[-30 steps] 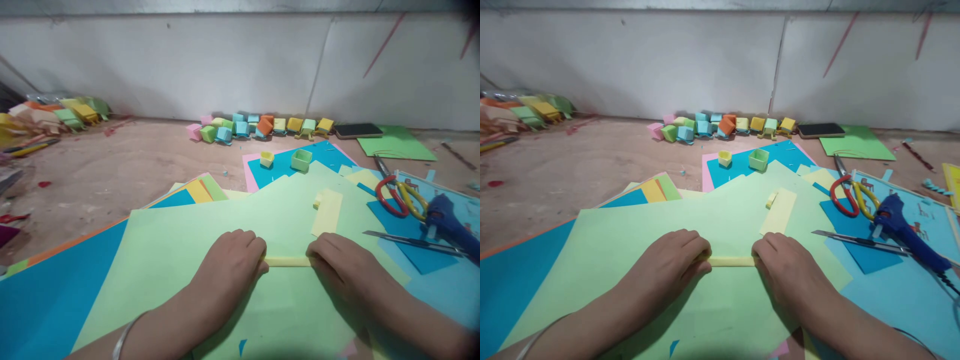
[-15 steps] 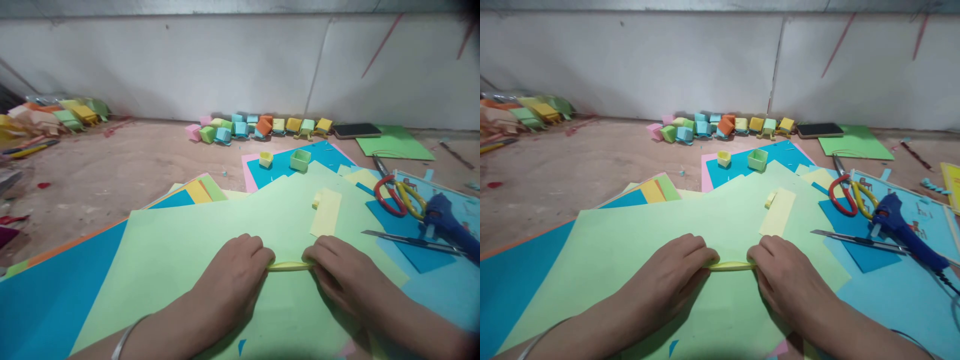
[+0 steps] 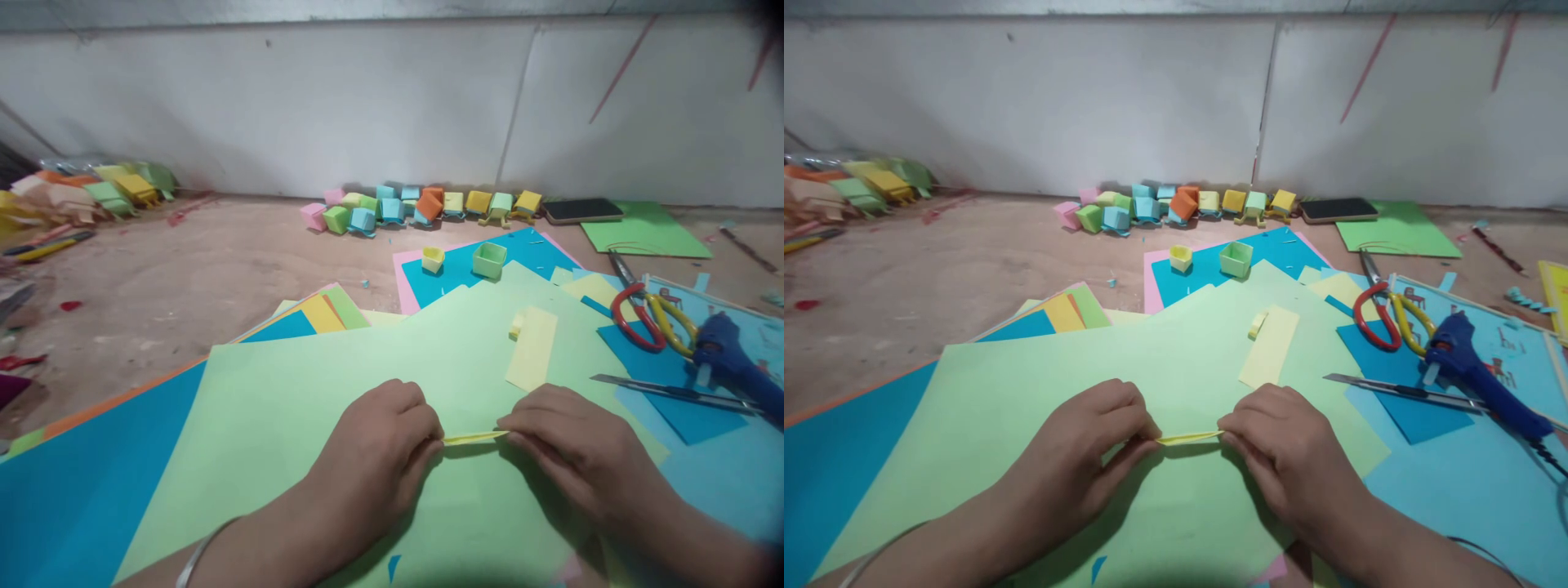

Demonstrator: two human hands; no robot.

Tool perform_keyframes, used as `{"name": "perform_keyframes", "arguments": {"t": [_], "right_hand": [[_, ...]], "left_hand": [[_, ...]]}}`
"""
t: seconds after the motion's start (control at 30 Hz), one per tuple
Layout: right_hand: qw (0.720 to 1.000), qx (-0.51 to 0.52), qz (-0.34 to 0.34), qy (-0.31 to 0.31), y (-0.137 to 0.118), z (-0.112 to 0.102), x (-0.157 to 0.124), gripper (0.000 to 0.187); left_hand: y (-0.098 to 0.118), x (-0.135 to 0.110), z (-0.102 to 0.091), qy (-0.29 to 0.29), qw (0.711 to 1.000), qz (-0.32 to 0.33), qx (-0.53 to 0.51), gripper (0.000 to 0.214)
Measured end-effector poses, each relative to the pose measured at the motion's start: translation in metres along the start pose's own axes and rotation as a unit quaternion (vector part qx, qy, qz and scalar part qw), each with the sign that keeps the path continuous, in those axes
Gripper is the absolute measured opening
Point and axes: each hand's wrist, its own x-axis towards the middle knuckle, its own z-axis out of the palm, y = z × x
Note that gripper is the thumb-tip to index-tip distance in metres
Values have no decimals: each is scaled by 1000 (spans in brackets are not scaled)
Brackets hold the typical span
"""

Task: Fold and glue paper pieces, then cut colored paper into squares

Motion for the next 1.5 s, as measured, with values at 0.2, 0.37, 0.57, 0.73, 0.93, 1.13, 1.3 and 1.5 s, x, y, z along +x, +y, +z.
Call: {"name": "perform_keyframes", "arguments": {"t": [0.2, 0.37, 0.57, 0.73, 0.93, 1.13, 1.3, 1.5], "right_hand": [[999, 34, 14, 13, -3, -3, 3, 18], [997, 73, 25, 7, -6, 2, -2, 21], [995, 96, 25, 2, -4, 5, -6, 23], [999, 5, -40, 14, -9, 8, -1, 16], [995, -53, -75, 38, -24, 16, -6, 22], [992, -63, -91, 53, -16, 10, -12, 15], [984, -103, -127, 69, -8, 3, -7, 15], [961, -190, -179, 88, -3, -3, -8, 27]], "left_hand": [[5, 2, -6, -40, 995, -37, -80, 21], [4, 4, 1, -45, 997, 35, -50, 20], [2, 3, 6, 30, 996, 29, -84, 19], [8, 2, 11, 110, 991, 56, -53, 19], [20, -4, 22, 145, 978, 148, -16, 17], [17, -3, 13, 156, 973, 169, -7, 10], [8, 2, 8, 179, 967, 179, 27, 9], [3, 3, 4, 201, 949, 226, 90, 10]]}}
